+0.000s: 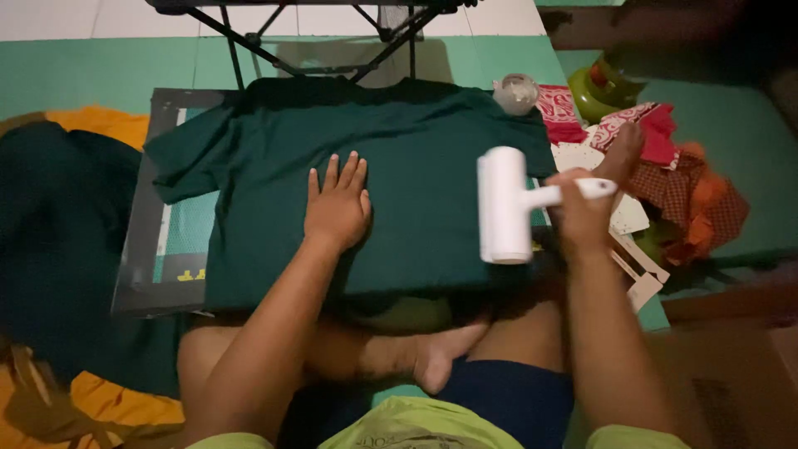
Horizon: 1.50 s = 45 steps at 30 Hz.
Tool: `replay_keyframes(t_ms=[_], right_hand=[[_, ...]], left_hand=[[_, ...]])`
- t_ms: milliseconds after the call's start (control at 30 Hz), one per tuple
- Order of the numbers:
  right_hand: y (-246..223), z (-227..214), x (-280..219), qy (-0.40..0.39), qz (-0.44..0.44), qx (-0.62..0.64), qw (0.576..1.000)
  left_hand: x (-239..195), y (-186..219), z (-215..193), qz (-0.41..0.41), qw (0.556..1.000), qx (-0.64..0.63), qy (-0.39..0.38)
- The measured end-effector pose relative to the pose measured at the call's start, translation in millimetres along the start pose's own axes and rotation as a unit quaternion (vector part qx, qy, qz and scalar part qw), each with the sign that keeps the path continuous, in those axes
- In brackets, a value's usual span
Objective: The person uses a lint roller to clean a dark green shirt laid out on a small table. They roll the device over the fabric, flip the shirt to clean the other side, and continue rolling to remove lint.
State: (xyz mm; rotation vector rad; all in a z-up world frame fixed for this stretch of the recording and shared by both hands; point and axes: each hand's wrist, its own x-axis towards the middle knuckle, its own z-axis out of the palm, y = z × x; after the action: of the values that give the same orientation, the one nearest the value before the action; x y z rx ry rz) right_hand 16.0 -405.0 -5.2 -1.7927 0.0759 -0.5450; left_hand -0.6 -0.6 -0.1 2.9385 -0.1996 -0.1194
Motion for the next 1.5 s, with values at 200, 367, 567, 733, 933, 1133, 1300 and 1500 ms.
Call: replay_keyframes(t_ms=[200,367,567,733,933,1133,1300,1500], right_hand=[[-18.7,155.9,-54.6,-0.068,0.108,0.101,0.987],[37.5,152.2,-36.7,-0.077,0.111,0.039,0.990],[44.8,11.0,13.8,-0.012,0.058,-0.088,0.994],[40.9,-24.2,29.3,0.020,0.049,-0.086,0.995],[-12.6,65.2,-34.0,0.016,0.108,0.016,0.994],[37.6,135.7,-68.6,-0.068,0.127,0.104,0.984],[60.9,39.2,-19.3,-0.036,0.093,-0.031,0.994],[41.7,-53.7,3.2,0.015,0.085,-0.062,0.994]], left_hand=[[4.7,-6.2,6.5,0.015,1.000,-0.012,0.012],[6.9,-8.7,8.9,0.000,0.999,0.007,0.032],[9.0,-12.4,13.8,-0.003,1.000,0.004,0.029],[9.2,-11.8,19.2,-0.015,0.999,0.011,0.031],[10.2,-10.9,21.5,-0.017,0.999,0.006,0.031],[11.8,-11.2,18.8,-0.018,0.999,0.010,0.030],[9.8,-13.5,21.2,-0.010,0.999,0.001,0.033],[11.5,-13.7,23.5,-0.018,0.999,0.011,0.028]])
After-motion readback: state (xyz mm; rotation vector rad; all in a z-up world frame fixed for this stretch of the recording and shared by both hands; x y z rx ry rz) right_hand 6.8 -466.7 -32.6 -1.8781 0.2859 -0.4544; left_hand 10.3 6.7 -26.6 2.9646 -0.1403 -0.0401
